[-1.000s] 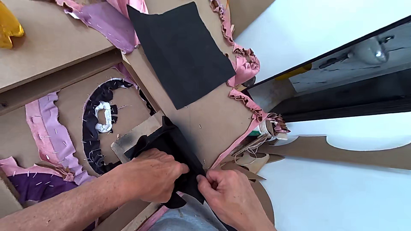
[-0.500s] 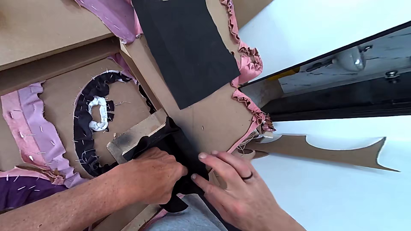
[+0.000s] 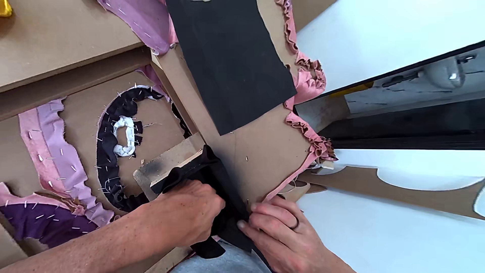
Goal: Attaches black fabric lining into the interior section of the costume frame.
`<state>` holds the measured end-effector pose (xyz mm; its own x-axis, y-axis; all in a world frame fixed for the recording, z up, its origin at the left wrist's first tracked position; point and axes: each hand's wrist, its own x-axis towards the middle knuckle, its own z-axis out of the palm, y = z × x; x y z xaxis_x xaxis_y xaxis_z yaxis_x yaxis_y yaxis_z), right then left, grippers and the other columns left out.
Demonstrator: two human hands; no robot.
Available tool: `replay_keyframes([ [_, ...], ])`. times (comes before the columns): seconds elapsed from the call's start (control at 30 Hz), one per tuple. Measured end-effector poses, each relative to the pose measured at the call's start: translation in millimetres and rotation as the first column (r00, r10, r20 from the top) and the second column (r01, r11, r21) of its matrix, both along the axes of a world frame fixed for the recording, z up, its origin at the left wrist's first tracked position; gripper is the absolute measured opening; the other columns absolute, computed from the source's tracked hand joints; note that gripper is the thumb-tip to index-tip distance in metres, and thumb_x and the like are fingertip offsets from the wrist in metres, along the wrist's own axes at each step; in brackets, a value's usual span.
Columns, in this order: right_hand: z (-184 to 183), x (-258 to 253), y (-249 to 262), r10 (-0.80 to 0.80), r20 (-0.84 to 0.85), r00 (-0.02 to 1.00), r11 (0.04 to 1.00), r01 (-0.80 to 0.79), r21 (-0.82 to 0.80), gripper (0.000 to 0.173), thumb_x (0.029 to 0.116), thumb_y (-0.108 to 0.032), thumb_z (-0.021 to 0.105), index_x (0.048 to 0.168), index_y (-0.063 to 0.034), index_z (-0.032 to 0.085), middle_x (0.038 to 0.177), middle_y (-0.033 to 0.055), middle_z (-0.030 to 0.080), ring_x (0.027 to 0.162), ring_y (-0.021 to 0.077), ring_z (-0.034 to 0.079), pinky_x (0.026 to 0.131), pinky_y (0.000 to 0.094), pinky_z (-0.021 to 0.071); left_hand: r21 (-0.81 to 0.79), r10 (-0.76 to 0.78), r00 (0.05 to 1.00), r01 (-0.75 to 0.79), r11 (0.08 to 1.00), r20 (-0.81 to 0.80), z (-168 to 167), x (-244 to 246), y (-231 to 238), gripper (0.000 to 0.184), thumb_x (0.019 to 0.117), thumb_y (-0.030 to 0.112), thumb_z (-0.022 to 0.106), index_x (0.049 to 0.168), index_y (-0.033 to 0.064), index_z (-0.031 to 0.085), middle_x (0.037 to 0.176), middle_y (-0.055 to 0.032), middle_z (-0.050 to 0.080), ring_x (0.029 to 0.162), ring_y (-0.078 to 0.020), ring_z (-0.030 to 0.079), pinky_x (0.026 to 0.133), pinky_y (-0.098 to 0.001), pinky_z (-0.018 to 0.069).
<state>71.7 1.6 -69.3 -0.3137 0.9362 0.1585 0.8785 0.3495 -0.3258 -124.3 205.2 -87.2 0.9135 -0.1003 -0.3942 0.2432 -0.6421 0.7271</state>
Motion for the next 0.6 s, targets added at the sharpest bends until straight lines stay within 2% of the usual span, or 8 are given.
replay_keyframes([
  [0.03,3,4,-6,0.019,-0.032,0.999,1.0,-0.019,-0.014,0.017,0.1005,-0.018,0.061,0.114,-0.0179,0.071,0.114,-0.0009,0.067,0.122,0.0171,0.057,0.112,0.0351,0.0402,-0.031,0.096,0.994,-0.095,0.995,0.047,1,-4,-1,0.023,0.1009,0.016,0.054,0.111,0.0147,0.074,0.091,-0.0039,0.069,0.084,-0.0211,0.068,0.073,-0.0409,0.0571],
  [0.1,14,11,-17,0.021,-0.13,0.991,0.998,-0.028,-0.055,0.015,0.0986,-0.02,0.066,0.113,-0.0188,0.071,0.117,-0.0015,0.067,0.123,0.0164,0.057,0.11,0.0328,0.0418,-0.083,0.249,0.965,-0.242,0.967,0.088,7,-14,-5,0.026,0.1017,0.023,0.051,0.109,0.013,0.074,0.091,-0.0018,0.071,0.082,-0.0179,0.07,0.071,-0.0404,0.0587],
  [0.13,20,13,-19,0.001,-0.173,0.985,0.997,-0.014,-0.073,0.018,0.0975,-0.021,0.066,0.114,-0.0201,0.071,0.119,-0.002,0.066,0.124,0.0163,0.056,0.109,0.0326,0.0423,-0.098,0.298,0.951,-0.29,0.952,0.085,11,-18,-10,0.031,0.1016,0.03,0.048,0.112,0.0135,0.073,0.092,-0.0011,0.072,0.082,-0.017,0.07,0.071,-0.041,0.0593],
  [0.2,28,13,-14,-0.048,-0.244,0.969,0.997,0.031,-0.072,0.026,0.0955,-0.023,0.066,0.122,-0.0231,0.07,0.124,-0.0033,0.065,0.128,0.016,0.054,0.11,0.0327,0.043,-0.119,0.331,0.943,-0.326,0.938,0.024,21,-23,-18,0.039,0.0985,0.04,0.055,0.121,0.0112,0.07,0.1,-0.0047,0.074,0.088,-0.022,0.073,0.075,-0.0469,0.0606],
  [0.33,23,-1,11,-0.037,-0.242,0.97,0.995,0.013,-0.099,0.032,0.0972,-0.03,0.066,0.129,-0.0269,0.066,0.135,-0.0035,0.062,0.135,0.0165,0.049,0.112,0.0339,0.0394,-0.024,0.323,0.946,-0.323,0.946,0.006,21,-25,-32,0.039,0.0892,0.029,0.066,0.124,0.0111,0.066,0.103,-0.0062,0.072,0.093,-0.0256,0.072,0.076,-0.0466,0.0604],
  [0.4,10,0,17,-0.004,-0.187,0.982,0.996,-0.013,-0.09,0.024,0.0991,-0.031,0.064,0.122,-0.0265,0.068,0.136,-0.0029,0.061,0.136,0.0173,0.048,0.112,0.0347,0.0388,0.014,0.343,0.939,-0.343,0.939,0.032,18,-26,-35,0.035,0.0874,0.022,0.066,0.121,0.0117,0.067,0.099,-0.0052,0.072,0.089,-0.0246,0.072,0.073,-0.045,0.0606],
  [0.5,-2,3,15,0.019,-0.177,0.984,0.998,-0.029,-0.051,0.009,0.0998,-0.024,0.061,0.104,-0.0227,0.069,0.129,-0.0022,0.064,0.131,0.0178,0.052,0.11,0.0343,0.0396,0.102,0.381,0.914,-0.397,0.912,0.141,12,-24,-43,0.029,0.0817,0.014,0.064,0.11,0.0124,0.071,0.09,-0.0031,0.07,0.077,-0.0216,0.072,0.063,-0.0412,0.0603],
  [0.6,-4,2,10,0.012,-0.189,0.982,0.999,-0.021,-0.044,0.009,0.1,-0.024,0.061,0.103,-0.0211,0.069,0.126,-0.0016,0.066,0.128,0.0177,0.054,0.109,0.034,0.041,0.118,0.349,0.905,-0.385,0.915,0.244,10,-21,-48,0.03,0.0806,0.019,0.064,0.109,0.0151,0.07,0.096,-0.001,0.069,0.079,-0.0192,0.071,0.059,-0.0383,0.0588],
])
